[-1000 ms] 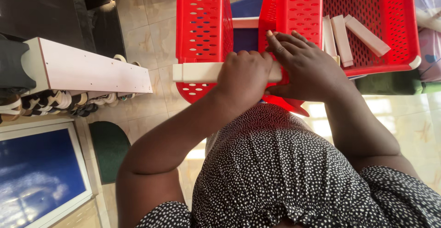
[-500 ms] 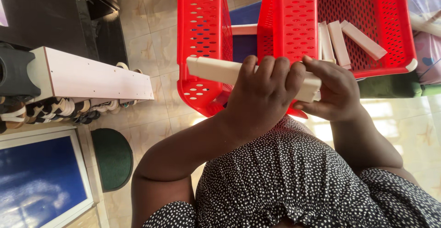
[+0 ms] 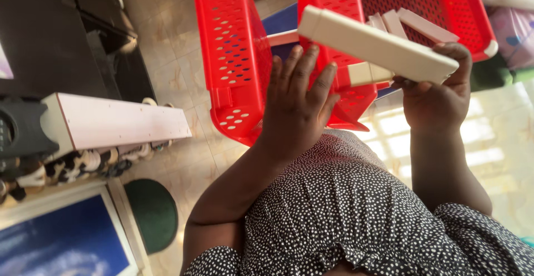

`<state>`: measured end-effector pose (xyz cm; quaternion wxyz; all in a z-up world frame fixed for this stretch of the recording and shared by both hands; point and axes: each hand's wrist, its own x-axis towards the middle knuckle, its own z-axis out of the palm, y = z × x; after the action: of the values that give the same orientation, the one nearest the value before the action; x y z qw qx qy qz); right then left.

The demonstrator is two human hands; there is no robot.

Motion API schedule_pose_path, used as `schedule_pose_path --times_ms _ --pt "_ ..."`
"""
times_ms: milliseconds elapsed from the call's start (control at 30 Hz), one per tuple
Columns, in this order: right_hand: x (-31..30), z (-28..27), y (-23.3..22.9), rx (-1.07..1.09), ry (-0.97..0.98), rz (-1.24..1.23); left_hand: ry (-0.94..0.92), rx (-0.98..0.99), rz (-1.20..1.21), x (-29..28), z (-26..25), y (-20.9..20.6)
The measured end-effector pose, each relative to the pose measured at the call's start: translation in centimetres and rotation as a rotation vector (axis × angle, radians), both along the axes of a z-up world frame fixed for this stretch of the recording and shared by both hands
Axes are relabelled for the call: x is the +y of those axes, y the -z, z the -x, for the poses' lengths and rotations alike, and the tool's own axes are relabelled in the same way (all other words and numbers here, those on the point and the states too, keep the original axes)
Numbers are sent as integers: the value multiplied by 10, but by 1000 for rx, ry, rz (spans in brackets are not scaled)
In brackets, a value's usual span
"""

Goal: The person assembles a red plastic basket by inserting white plastic corner pieces into the basket's side slots. They handle the basket and corner pieces by hand, repeatedly picking up pieces and fitting them into place.

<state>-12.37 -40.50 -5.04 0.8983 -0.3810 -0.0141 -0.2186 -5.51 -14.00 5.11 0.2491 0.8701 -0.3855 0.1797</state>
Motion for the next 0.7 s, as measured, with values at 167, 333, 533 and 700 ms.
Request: schedule_pose_path --times_ms 167,333,533,700 --pt "-12 18 11 37 70 -181 219 122 25 -12 8 15" --pt "-16 48 16 79 129 -241 393 162 28 -28 20 23" --pt "-1 86 31 123 198 -448 529 167 46 -34 28 29" --pt "8 105 69 245 257 -518 603 189 8 -39 37 34"
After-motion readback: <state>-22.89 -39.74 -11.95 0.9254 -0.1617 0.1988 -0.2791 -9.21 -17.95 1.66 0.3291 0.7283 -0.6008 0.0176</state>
